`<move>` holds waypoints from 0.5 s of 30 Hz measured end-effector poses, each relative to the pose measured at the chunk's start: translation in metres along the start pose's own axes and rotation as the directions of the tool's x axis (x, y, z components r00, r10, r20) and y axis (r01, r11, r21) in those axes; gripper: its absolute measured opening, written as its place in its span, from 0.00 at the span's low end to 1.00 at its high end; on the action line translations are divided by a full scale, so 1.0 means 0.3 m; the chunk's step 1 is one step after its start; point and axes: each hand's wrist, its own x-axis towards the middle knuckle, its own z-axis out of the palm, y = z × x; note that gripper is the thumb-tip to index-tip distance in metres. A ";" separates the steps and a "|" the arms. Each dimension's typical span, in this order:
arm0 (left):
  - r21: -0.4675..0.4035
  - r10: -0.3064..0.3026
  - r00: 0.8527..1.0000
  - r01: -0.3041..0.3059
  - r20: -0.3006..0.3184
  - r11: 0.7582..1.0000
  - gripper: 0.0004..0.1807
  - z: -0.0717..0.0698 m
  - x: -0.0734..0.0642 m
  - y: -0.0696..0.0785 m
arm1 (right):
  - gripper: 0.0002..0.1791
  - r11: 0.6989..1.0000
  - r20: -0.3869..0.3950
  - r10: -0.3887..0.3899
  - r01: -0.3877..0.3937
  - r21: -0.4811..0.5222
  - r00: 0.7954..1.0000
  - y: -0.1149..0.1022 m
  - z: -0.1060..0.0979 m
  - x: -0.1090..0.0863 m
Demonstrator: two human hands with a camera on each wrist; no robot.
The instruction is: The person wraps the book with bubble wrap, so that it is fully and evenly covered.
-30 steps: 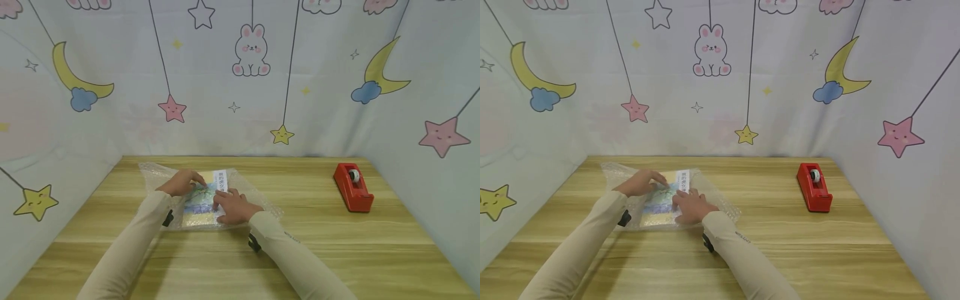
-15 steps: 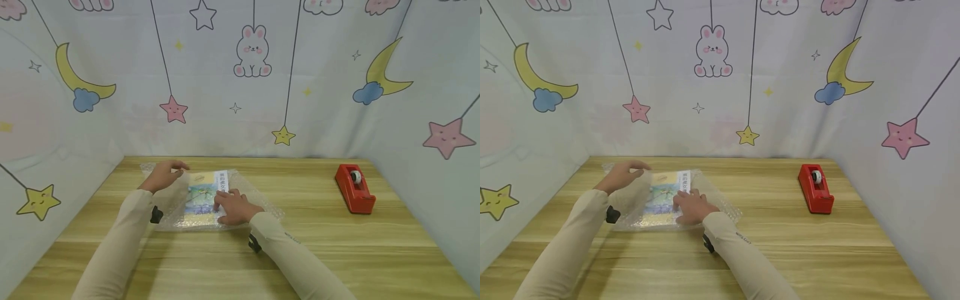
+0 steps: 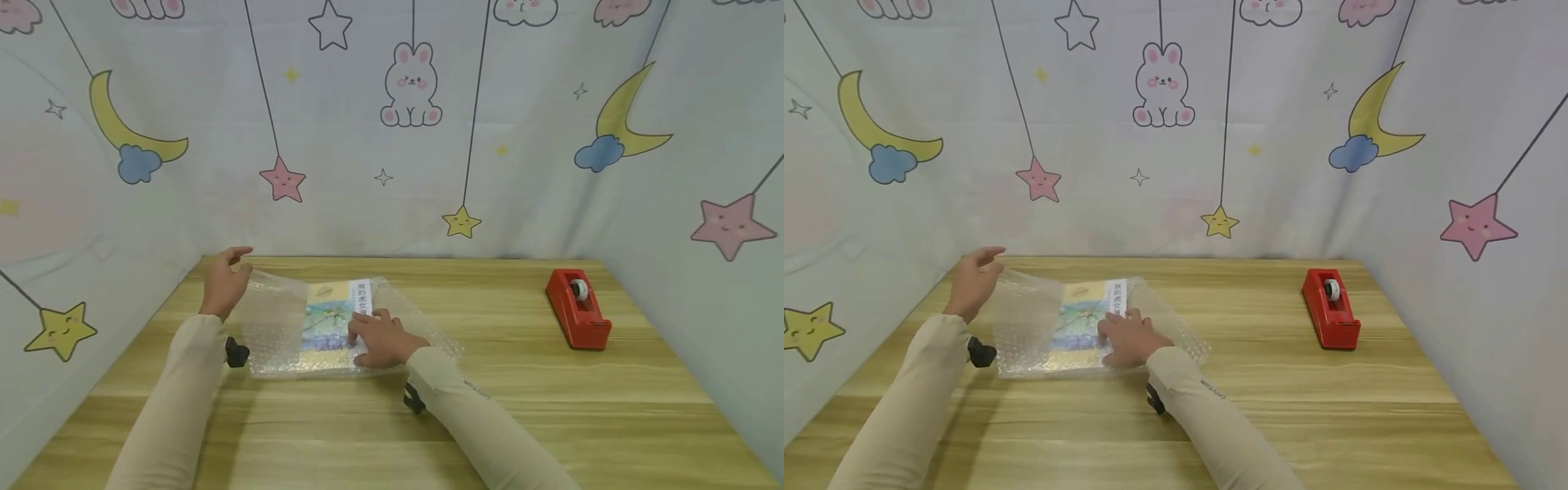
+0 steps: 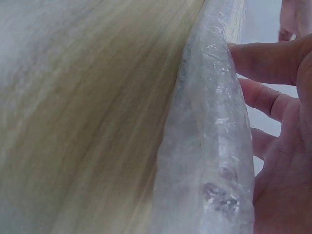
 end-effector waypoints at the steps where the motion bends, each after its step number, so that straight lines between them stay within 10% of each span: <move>1: -0.028 -0.045 0.999 0.044 -0.025 0.999 0.27 -0.002 0.004 -0.006 | 0.11 1.000 0.000 0.001 -0.001 0.001 1.000 0.000 0.001 0.001; 8: -0.126 -0.398 0.917 0.391 -0.031 0.912 0.39 -0.013 0.017 -0.053 | 0.11 1.000 -0.008 -0.001 0.001 0.003 1.000 0.003 0.001 0.004; 11: -0.149 -0.459 0.888 0.454 -0.003 0.879 0.41 -0.004 0.014 -0.072 | 0.11 1.000 -0.012 -0.003 0.003 0.006 1.000 0.002 0.000 0.001; 15: -0.174 -0.452 0.891 0.452 0.044 0.875 0.38 0.007 0.011 -0.097 | 0.11 1.000 -0.007 -0.004 0.004 0.015 1.000 -0.001 -0.001 -0.003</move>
